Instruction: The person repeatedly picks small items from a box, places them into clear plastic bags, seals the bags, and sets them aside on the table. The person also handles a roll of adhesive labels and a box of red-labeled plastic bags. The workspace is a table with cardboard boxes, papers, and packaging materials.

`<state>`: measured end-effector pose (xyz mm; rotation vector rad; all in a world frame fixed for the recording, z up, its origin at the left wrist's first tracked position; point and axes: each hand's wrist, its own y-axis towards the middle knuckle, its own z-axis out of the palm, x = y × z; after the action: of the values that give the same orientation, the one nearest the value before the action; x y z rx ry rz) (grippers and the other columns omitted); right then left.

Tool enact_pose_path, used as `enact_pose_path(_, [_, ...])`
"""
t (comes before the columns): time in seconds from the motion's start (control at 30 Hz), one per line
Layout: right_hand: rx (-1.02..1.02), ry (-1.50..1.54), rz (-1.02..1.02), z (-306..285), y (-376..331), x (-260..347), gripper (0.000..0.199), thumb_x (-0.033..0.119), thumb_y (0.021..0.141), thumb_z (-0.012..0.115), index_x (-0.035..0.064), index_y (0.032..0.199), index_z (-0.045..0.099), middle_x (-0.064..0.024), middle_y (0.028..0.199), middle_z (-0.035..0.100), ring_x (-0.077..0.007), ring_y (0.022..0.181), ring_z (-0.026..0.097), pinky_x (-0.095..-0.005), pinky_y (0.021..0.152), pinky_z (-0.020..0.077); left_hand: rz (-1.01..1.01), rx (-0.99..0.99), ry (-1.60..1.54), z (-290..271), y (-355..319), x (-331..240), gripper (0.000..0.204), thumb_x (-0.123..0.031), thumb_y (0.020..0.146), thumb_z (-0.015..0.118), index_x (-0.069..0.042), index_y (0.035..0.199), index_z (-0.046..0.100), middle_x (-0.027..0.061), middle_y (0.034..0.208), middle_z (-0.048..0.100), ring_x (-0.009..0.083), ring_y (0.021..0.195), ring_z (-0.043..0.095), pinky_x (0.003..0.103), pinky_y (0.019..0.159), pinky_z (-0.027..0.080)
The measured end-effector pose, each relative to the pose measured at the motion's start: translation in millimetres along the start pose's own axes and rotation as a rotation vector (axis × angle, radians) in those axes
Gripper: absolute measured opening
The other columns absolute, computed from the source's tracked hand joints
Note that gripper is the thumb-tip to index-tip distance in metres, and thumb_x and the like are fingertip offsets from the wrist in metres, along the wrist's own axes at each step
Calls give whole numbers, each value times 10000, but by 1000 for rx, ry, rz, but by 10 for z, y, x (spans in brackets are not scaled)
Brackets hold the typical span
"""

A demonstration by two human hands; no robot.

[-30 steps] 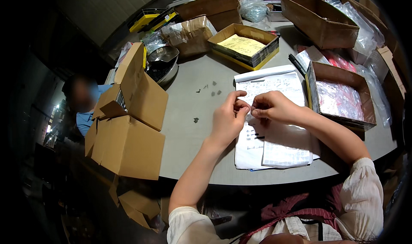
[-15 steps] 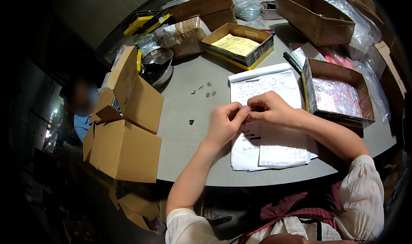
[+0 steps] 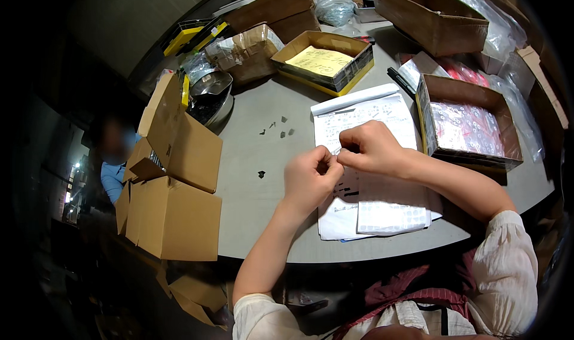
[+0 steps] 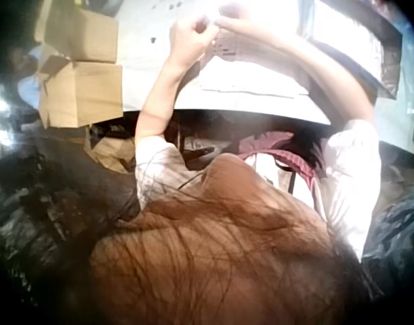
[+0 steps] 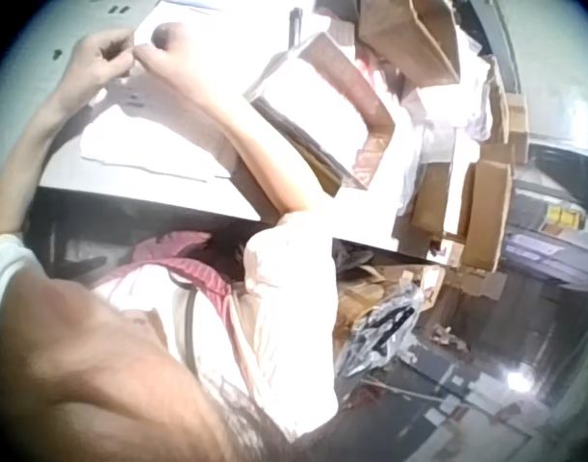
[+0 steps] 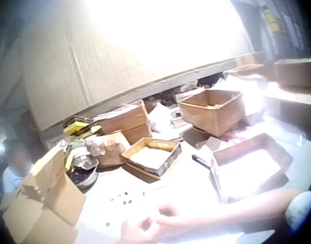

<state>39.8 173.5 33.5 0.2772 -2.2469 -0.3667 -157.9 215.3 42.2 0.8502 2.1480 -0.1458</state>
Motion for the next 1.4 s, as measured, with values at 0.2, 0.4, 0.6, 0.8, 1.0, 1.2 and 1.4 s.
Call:
enact_pose_path(0.2, [36,435,223,42,69,-227,241,202,841,671,-2,713,650,-111,627,642,-177,596,629,-334,598,489,470,-393,228,87,93,72,288,-103,813,779,-18,1069,677,135,1019,718,296,912,683,381,771,537])
enact_pose_path(0.4, [119,690,343,36,61,-57,248,183,920,656,4,750,634,-33,681,631,-96,639,592,-275,611,470,522,-316,197,60,122,260,407,-73,783,763,-32,1176,662,145,1107,700,350,1022,668,432,863,540])
enact_pose_path(0.6, [138,628,306,67,49,-112,243,205,981,644,30,812,637,-15,688,617,-66,609,567,-236,543,420,506,-279,185,42,128,246,380,-94,777,760,-37,1143,673,148,1106,705,353,1021,672,431,847,548])
enact_pose_path(0.8, [64,216,74,-112,80,-23,127,169,944,697,47,941,666,-47,832,638,-112,720,601,-274,622,467,449,-316,155,17,105,203,344,-113,775,801,-12,1088,702,147,1053,734,327,965,703,402,838,557])
enact_pose_path(1.0, [1,-271,-555,-261,83,86,389,28,695,757,124,1070,727,-105,1116,590,-329,1142,520,-478,1036,387,291,-123,-130,-12,95,136,359,-112,775,803,-10,1107,713,114,1038,751,212,913,725,345,812,565])
enact_pose_path(1.2, [-6,-112,-423,-276,49,66,162,136,773,827,121,902,731,-25,1017,656,-261,1096,548,-476,1071,314,0,186,-737,-46,119,173,310,-149,896,767,14,1140,671,104,1022,735,188,927,726,301,812,582])
enact_pose_path(1.4, [-61,133,-166,-314,80,40,117,197,798,824,127,873,767,1,1010,748,-234,1201,625,-494,1209,204,-298,360,-1189,-181,120,126,317,-189,995,652,3,1243,603,79,948,694,162,854,695,275,717,570])
